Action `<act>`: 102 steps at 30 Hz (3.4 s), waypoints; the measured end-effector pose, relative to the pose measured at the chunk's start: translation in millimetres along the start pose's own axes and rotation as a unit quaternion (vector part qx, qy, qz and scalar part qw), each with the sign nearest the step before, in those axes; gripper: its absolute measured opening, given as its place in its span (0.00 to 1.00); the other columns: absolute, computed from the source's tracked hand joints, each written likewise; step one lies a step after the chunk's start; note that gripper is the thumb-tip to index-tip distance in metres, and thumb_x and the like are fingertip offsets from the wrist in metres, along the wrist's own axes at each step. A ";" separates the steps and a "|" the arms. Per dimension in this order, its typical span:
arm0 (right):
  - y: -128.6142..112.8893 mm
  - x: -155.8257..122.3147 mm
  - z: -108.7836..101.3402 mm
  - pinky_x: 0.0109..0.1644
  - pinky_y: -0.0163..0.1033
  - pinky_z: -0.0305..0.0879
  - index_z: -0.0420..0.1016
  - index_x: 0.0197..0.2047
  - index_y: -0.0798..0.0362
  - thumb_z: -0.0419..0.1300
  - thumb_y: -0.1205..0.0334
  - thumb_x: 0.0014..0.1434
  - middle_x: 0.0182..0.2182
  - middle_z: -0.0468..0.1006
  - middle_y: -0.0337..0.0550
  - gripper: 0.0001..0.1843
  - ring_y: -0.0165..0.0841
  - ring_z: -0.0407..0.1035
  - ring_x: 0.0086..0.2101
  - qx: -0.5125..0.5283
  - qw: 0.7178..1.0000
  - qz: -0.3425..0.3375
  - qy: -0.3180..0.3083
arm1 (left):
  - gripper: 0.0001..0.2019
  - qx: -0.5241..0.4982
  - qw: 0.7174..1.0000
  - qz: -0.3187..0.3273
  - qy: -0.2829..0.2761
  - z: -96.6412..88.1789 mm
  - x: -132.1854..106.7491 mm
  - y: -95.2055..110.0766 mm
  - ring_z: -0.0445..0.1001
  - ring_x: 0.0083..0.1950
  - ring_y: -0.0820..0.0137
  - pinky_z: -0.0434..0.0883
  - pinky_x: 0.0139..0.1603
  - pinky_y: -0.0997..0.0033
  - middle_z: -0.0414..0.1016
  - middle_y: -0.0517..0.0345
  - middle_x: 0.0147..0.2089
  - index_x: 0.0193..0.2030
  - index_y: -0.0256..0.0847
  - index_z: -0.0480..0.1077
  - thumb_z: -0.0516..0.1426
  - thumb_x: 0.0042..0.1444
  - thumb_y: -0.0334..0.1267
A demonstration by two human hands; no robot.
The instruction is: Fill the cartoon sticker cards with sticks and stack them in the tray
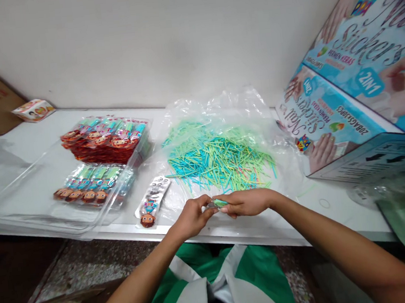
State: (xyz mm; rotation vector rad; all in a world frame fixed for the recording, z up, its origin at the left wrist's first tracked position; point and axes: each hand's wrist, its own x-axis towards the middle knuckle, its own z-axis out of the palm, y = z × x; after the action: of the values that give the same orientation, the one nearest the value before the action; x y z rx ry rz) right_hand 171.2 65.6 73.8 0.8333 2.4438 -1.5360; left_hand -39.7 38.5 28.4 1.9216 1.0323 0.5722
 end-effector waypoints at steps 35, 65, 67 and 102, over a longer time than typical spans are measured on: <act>14.8 19.2 35.1 0.22 0.30 0.56 0.70 0.38 0.56 0.54 0.47 0.54 0.32 0.72 0.42 0.19 0.26 0.65 0.25 0.293 0.870 0.070 0.390 | 0.14 -0.389 0.912 -0.128 0.014 32.2 4.2 0.5 0.69 0.25 0.74 0.66 0.27 0.75 0.67 0.62 0.26 0.34 0.38 0.59 0.51 0.56 0.49; 18.4 22.6 50.1 0.28 0.33 0.62 0.66 0.34 0.54 0.54 0.58 0.53 0.23 0.65 0.34 0.08 0.26 0.62 0.24 0.286 0.850 0.050 0.439 | 0.20 -0.419 0.891 -0.174 0.017 40.7 2.3 3.0 0.73 0.26 0.70 0.67 0.26 0.74 0.71 0.61 0.27 0.38 0.39 0.62 0.56 0.49 0.54; 17.4 23.0 50.3 0.29 0.33 0.63 0.66 0.33 0.53 0.53 0.62 0.52 0.24 0.66 0.35 0.06 0.26 0.62 0.24 0.276 0.851 0.053 0.443 | 0.20 -0.420 0.891 -0.174 0.016 41.2 2.4 3.7 0.73 0.26 0.70 0.67 0.26 0.74 0.71 0.61 0.27 0.38 0.39 0.63 0.56 0.49 0.54; 15.1 24.0 53.1 0.31 0.32 0.58 0.67 0.32 0.53 0.53 0.65 0.53 0.24 0.66 0.33 0.03 0.26 0.60 0.25 0.197 0.855 0.045 0.478 | 0.16 -0.504 0.850 -0.153 -0.029 41.9 0.9 4.3 0.74 0.24 0.68 0.68 0.28 0.71 0.74 0.56 0.26 0.38 0.36 0.64 0.56 0.52 0.48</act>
State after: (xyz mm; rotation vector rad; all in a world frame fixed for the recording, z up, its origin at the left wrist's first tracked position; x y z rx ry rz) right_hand 149.9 33.7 27.4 2.2079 2.5521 -1.9150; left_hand -7.6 18.3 10.0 0.8179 0.7323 0.6750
